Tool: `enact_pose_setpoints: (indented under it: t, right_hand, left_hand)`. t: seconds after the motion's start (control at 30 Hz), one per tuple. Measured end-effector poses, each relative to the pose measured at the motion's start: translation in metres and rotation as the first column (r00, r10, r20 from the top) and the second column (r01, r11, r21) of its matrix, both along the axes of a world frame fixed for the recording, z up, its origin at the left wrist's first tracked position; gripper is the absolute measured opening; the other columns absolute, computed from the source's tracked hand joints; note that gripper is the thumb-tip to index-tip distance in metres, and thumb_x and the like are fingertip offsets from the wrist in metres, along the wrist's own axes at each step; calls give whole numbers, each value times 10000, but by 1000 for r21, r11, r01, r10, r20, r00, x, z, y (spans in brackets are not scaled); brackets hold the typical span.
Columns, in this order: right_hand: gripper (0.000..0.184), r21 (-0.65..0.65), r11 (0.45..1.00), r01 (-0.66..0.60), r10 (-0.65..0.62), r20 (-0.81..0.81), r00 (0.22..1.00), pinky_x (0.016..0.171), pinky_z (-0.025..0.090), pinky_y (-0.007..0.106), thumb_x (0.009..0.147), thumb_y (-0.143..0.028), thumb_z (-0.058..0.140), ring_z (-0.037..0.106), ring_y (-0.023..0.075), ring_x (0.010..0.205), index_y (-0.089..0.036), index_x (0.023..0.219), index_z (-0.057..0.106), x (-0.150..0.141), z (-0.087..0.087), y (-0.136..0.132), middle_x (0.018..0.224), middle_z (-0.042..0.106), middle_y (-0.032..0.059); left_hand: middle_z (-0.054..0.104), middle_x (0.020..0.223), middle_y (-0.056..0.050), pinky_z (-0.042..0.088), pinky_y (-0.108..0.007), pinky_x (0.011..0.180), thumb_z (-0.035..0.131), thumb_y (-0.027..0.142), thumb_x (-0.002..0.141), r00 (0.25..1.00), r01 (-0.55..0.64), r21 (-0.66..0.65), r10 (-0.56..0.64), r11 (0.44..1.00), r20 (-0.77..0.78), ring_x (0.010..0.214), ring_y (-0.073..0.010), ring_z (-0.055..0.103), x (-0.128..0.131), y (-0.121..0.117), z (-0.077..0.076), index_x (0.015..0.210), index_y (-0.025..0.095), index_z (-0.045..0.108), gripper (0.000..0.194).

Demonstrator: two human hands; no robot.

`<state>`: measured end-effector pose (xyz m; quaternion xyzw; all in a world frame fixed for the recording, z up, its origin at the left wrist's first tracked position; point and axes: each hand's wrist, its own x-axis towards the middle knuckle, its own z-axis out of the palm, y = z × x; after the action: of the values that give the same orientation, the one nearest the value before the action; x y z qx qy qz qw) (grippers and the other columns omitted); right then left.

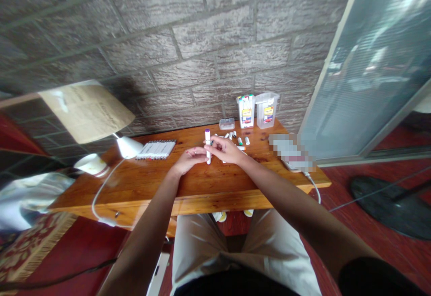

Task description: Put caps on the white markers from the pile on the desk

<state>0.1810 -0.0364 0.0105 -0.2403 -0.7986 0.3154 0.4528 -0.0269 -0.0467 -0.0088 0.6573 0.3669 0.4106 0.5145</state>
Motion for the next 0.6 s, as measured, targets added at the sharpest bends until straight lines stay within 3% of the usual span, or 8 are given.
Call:
enact_pose_setpoints:
  t: [0.2,0.37,0.5,0.6]
  right_hand:
    - [557,-147,988,-39,14,-166,986,549,359,245,922,-678,409,455,111,556,-183,941,664,-1,4,2,601,454,-40]
    - [690,-369,919,-140,34,-277,960,454,293,238,900,-756,321,366,97,438,-171,881,687,0,7,4,491,324,-66]
    - [658,-389,900,-198,84,-291,953,426,249,225,887,-750,384,329,89,421,-165,838,680,0,6,4,458,301,-74]
    - [715,-412,878,-245,136,-277,951,413,222,220,899,-764,301,289,80,412,-156,817,669,-1,3,7,466,336,-65]
  left_hand:
    - [768,953,-91,515,-333,858,866,242,633,999,-35,-21,35,999,7,822,-197,698,2,-2,2,893,150,771,292]
    - [770,883,-73,524,-323,800,881,226,605,999,-34,-49,35,998,26,757,-184,693,3,-1,0,862,147,759,295]
    - [767,901,-75,525,-327,807,886,226,600,1000,-17,-52,18,998,23,789,-188,696,2,-1,-1,901,138,751,341]
    - [766,951,-83,516,-346,866,887,237,599,1000,-4,-53,4,999,-4,851,-196,695,2,0,-1,926,125,745,374]
